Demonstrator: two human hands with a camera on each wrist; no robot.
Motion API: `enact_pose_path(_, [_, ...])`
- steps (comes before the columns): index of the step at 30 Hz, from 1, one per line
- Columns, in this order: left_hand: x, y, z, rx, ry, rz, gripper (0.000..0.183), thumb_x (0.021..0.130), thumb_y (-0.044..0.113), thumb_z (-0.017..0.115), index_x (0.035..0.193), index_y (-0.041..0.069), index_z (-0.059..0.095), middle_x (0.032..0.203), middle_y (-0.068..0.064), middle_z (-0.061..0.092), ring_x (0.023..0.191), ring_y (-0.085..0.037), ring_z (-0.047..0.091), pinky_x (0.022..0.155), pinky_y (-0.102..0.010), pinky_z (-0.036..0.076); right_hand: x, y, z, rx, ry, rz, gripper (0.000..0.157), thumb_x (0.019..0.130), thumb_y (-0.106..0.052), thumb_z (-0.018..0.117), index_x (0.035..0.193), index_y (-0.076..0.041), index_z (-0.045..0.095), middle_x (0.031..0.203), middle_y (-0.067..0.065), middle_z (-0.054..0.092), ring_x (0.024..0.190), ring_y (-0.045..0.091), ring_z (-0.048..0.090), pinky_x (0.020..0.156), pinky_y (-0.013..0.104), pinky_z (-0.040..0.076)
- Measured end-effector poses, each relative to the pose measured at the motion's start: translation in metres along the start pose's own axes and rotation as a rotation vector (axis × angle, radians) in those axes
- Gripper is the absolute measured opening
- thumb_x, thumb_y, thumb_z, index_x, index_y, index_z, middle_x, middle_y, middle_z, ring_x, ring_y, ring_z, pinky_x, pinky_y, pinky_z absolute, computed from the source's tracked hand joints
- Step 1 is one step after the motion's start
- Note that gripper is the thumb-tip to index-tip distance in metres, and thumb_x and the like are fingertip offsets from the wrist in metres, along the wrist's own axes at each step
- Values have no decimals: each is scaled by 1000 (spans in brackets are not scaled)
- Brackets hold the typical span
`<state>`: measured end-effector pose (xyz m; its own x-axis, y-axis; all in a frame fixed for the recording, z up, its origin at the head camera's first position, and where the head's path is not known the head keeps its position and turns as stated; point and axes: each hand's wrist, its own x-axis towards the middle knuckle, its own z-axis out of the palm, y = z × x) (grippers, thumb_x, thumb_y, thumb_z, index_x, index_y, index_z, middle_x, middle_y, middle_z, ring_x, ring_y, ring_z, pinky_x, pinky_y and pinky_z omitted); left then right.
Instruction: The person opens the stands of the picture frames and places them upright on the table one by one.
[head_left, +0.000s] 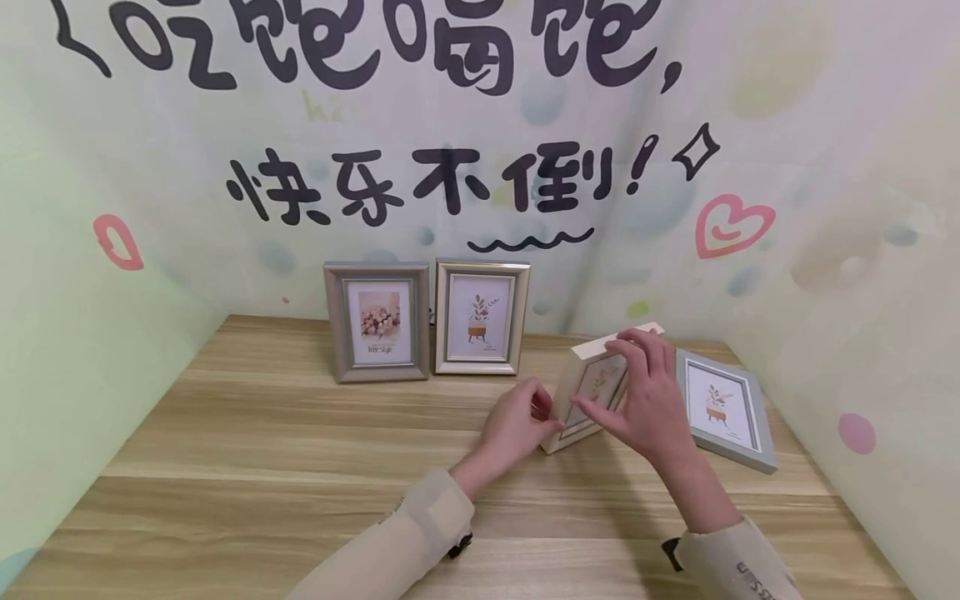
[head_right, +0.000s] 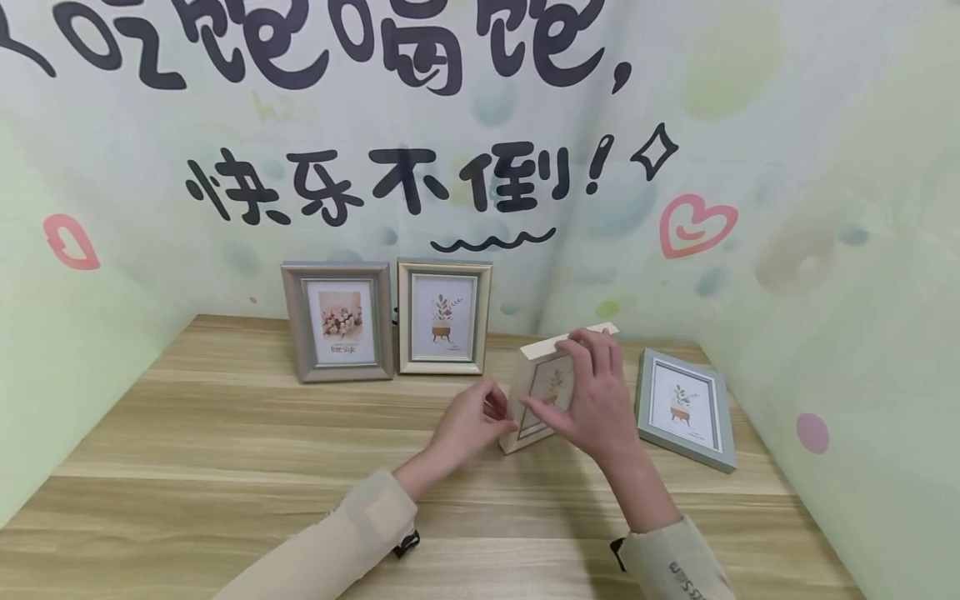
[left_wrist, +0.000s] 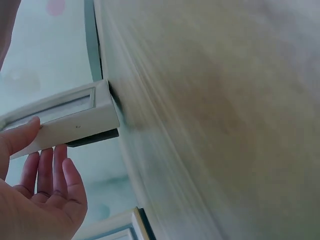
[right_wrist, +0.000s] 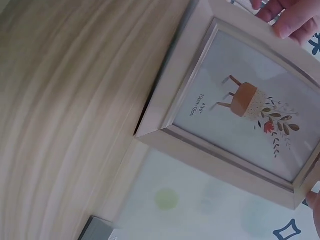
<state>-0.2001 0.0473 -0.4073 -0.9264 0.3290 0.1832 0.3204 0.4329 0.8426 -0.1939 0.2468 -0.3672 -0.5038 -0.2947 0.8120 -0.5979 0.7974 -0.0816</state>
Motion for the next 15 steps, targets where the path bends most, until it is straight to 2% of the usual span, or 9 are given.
enact_pose_path(9, [-7, 11, 8, 152, -27, 48, 28, 79, 21, 84, 88, 13, 59, 84, 3, 65, 73, -3, 57, 63, -14, 46, -6, 8, -5, 57, 40, -63, 85, 80, -72, 63, 115, 5, 51, 123, 26, 49, 118, 42, 41, 103, 44, 31])
enact_pose_path(15, [-11, 16, 12, 198, -34, 58, 29, 79, 22, 84, 87, 15, 58, 82, 4, 62, 70, -2, 52, 58, -13, 42, -9, 10, -6, 74, 63, -105, 81, 81, -67, 64, 112, 6, 50, 120, 29, 50, 114, 44, 42, 97, 45, 33])
